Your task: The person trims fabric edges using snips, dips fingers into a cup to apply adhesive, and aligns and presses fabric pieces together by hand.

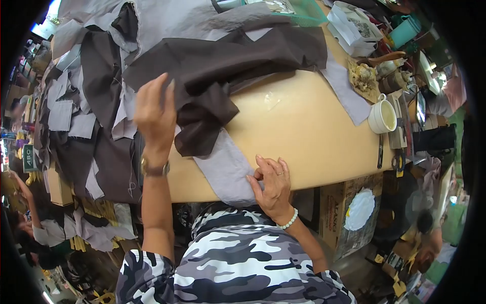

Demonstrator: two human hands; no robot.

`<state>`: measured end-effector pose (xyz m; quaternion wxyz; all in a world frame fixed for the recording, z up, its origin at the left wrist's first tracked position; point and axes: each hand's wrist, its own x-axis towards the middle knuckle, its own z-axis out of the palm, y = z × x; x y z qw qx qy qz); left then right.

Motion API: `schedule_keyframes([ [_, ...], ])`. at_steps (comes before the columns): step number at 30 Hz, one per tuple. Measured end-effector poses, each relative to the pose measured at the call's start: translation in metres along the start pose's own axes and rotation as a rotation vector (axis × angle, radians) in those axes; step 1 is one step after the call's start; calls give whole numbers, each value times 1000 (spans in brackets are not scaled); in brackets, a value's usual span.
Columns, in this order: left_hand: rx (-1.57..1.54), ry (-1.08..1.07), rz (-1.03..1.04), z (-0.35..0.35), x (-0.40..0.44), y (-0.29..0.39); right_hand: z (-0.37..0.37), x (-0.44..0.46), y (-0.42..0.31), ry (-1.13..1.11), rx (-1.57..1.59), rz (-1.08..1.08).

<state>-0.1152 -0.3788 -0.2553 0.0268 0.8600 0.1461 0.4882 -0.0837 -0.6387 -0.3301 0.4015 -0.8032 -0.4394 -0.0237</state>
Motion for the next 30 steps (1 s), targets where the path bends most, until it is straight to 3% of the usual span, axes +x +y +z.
schedule_keyframes([
  [3, -161, -83, 48, -39, -37, 24, 0, -1, 2, -7, -11, 15],
  [5, -375, -409, -38, -56, -66, 65, 2, -3, 2, -14, -8, 16],
  [7, -259, -648, -25, -47, -92, 87, 2, -3, 3, -11, -13, 4],
  [13, -49, -453, -329, 5, -75, 55, 2, -2, 0, -11, 3, -5],
  [15, 47, -414, -114, 39, -78, 26, 3, 0, -4, -62, -40, 34],
  [18, 477, -413, 327, 72, -67, 7, 13, 6, -9, -92, -116, 57],
  [22, 470, -453, 390, 124, -50, -22, 34, 39, -10, -44, -177, -10],
  [24, 402, -589, 320, 139, -33, -28, 46, 52, -14, -76, -242, -31],
  [25, 325, -848, 124, 131, -6, -15, 50, 57, -14, -88, -276, -44],
  [28, -62, -399, -145, 145, 19, -17, 52, 57, -17, -141, -269, -52],
  [29, -82, -502, -358, 144, 27, -21, 52, 57, -16, -135, -248, -49],
  [30, -7, -713, -366, 151, 36, -37, 52, 56, -15, -132, -225, -45],
])
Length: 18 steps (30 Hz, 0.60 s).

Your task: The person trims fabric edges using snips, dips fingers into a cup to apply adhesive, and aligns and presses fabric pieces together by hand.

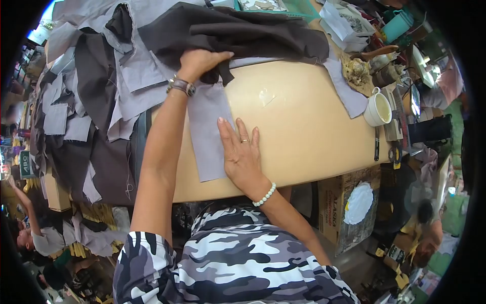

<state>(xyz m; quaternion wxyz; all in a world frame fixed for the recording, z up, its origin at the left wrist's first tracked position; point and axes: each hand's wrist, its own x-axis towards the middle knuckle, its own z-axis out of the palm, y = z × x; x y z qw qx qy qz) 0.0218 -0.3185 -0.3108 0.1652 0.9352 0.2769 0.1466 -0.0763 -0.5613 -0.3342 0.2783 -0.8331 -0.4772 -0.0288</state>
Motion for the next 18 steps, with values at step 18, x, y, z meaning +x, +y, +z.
schedule_keyframes([
  [18, -34, 120, 535, -9, -93, -8, 0, -11, 1, -3, 117, 24],
])
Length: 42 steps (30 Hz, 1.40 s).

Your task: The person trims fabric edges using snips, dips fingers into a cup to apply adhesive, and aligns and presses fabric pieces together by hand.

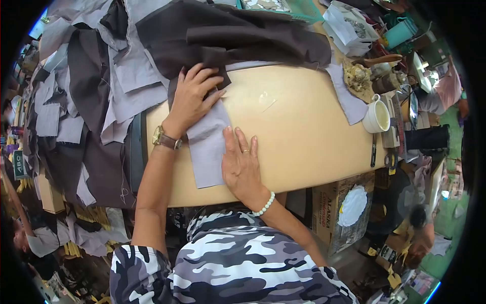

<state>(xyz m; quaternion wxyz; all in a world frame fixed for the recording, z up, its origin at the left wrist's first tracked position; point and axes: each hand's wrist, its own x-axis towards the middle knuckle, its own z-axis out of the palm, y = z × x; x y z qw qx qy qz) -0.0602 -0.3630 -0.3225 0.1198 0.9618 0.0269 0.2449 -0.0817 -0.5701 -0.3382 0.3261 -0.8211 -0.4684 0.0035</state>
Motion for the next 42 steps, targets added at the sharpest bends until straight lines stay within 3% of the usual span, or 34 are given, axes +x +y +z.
schedule_keyframes([
  [3, -95, -132, -81, 1, 0, -14, -4, -8, -1, -14, 65, -1],
  [13, -284, -180, -214, 3, -3, -18, -44, -48, 12, -101, 170, -138],
  [16, -434, -175, -268, 0, -4, -23, -50, -43, 17, -89, 342, -61],
  [19, -430, -149, -268, 4, -5, -24, -51, -30, 13, 46, 281, -138],
  [22, -386, -112, -254, 5, -5, -24, -51, -32, 15, -65, 285, -125],
  [25, -352, -73, -225, 9, -6, -27, -82, -29, 59, 136, -66, -353],
  [28, -341, -93, -213, 7, -6, -30, -159, -13, 106, 434, -416, 164],
  [29, -338, -99, -214, 5, -6, -28, -185, -13, 130, 479, -570, 232],
  [31, -295, -153, -207, -6, -4, -20, -224, -14, 158, 429, -832, 343],
  [34, -251, -242, -221, -13, -4, -17, -240, -15, 192, 360, -961, 517],
  [42, -245, -287, -219, -11, -5, -22, -241, 2, 221, 261, -962, 741],
])
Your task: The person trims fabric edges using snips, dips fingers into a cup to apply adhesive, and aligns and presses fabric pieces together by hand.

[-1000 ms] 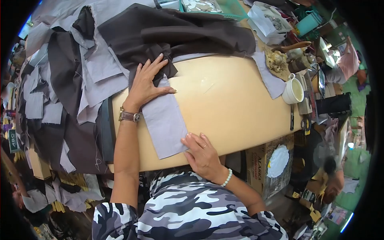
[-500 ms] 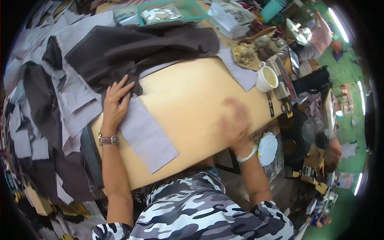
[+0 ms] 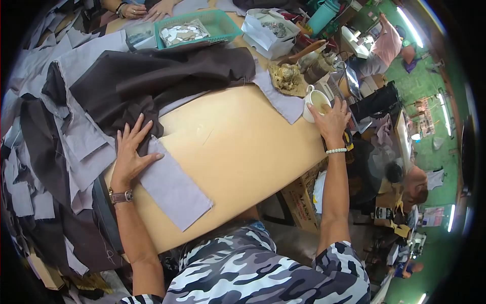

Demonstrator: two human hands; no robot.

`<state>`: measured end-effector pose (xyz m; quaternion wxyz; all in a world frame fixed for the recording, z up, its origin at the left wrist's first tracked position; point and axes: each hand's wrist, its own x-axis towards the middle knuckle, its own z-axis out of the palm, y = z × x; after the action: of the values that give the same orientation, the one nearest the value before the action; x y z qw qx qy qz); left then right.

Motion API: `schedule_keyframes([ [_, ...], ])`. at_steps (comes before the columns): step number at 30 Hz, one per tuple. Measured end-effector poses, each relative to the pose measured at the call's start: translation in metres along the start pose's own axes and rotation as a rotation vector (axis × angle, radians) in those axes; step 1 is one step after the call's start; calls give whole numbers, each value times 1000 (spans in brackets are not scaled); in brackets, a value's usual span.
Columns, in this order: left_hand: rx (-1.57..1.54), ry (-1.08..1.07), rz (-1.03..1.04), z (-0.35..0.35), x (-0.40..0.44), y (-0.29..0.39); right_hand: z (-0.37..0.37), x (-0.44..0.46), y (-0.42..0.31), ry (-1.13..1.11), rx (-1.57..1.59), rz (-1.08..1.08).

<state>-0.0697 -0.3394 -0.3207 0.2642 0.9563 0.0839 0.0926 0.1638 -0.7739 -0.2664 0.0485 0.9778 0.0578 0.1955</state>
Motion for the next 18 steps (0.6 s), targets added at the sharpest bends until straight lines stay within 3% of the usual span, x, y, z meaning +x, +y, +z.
schedule_keyframes([
  [5, -37, -8, -1, -1, -2, 0, -14, -11, 2, 119, 88, 0],
  [12, -54, -54, -23, -2, -1, -2, -12, -24, 1, 124, 1, -181],
  [14, -44, -21, 5, 3, -2, -8, -22, -20, -18, -3, 174, -295],
  [15, -38, -14, 19, 4, -2, -10, -22, -22, -34, 40, 284, -373],
  [18, -12, 6, 35, 3, -3, -6, -50, -43, -113, -146, 837, -631],
])
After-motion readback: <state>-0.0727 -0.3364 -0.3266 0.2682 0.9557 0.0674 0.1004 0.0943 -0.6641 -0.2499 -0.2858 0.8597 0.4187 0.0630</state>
